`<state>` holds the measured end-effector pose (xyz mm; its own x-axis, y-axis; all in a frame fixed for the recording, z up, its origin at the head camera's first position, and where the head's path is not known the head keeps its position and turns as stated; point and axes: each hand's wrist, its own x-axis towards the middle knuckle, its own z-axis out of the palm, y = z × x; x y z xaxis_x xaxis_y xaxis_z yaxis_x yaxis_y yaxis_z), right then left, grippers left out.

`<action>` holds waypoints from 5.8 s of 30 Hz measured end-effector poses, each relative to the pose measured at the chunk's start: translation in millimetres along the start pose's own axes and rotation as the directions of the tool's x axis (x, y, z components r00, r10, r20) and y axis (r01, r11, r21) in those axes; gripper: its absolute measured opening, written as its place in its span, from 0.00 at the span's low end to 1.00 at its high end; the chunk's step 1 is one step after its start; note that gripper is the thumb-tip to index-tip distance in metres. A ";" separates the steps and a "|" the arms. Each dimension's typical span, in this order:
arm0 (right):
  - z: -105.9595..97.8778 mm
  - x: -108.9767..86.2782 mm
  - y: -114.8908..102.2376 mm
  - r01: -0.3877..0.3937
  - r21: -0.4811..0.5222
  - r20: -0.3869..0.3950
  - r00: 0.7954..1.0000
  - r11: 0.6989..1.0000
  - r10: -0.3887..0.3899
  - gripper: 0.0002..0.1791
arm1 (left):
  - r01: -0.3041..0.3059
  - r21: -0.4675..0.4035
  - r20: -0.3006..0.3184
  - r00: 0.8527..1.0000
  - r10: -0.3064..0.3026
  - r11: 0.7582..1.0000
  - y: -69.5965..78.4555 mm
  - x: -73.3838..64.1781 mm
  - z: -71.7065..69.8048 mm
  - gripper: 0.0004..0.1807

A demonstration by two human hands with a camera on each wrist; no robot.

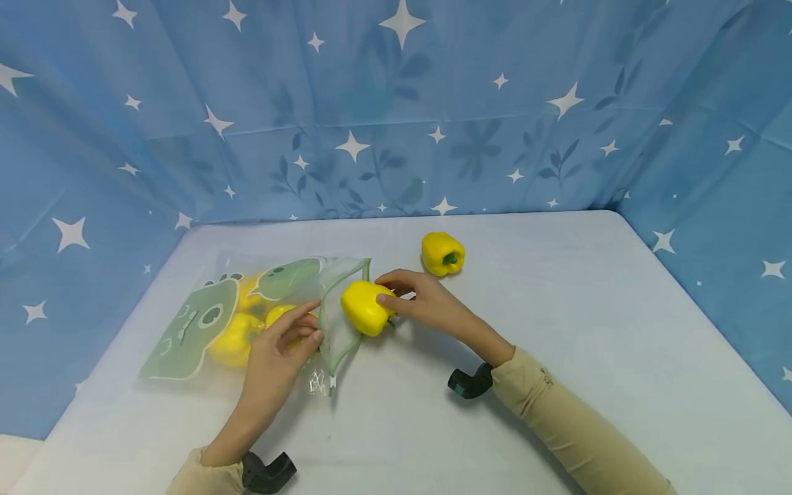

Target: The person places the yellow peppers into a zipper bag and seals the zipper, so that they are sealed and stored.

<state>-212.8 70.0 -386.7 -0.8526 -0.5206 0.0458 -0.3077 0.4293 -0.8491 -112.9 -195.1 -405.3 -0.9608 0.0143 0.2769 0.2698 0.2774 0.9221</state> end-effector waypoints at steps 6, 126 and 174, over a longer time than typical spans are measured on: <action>8.1 2.1 1.3 -0.065 0.126 0.000 0.998 0.990 0.065 0.23 | 0.006 -0.006 0.011 1.000 -0.006 1.000 2.0 -1.2 1.5 0.25; 75.1 17.5 -13.5 0.004 0.195 0.066 0.998 0.981 -0.017 0.32 | -0.047 -0.025 0.034 0.998 0.048 0.999 -4.9 -2.5 4.7 0.23; 28.3 -10.0 -11.4 0.201 -0.126 0.098 0.977 0.971 -0.190 0.27 | -0.032 -0.035 0.025 0.999 0.033 0.999 -1.6 -1.3 3.9 0.23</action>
<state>-188.8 49.4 -392.3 -0.7334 -0.6621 0.1542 -0.5234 0.4052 -0.7495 -112.4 -191.8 -408.2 -0.9528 0.0477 0.2998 0.3022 0.2426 0.9218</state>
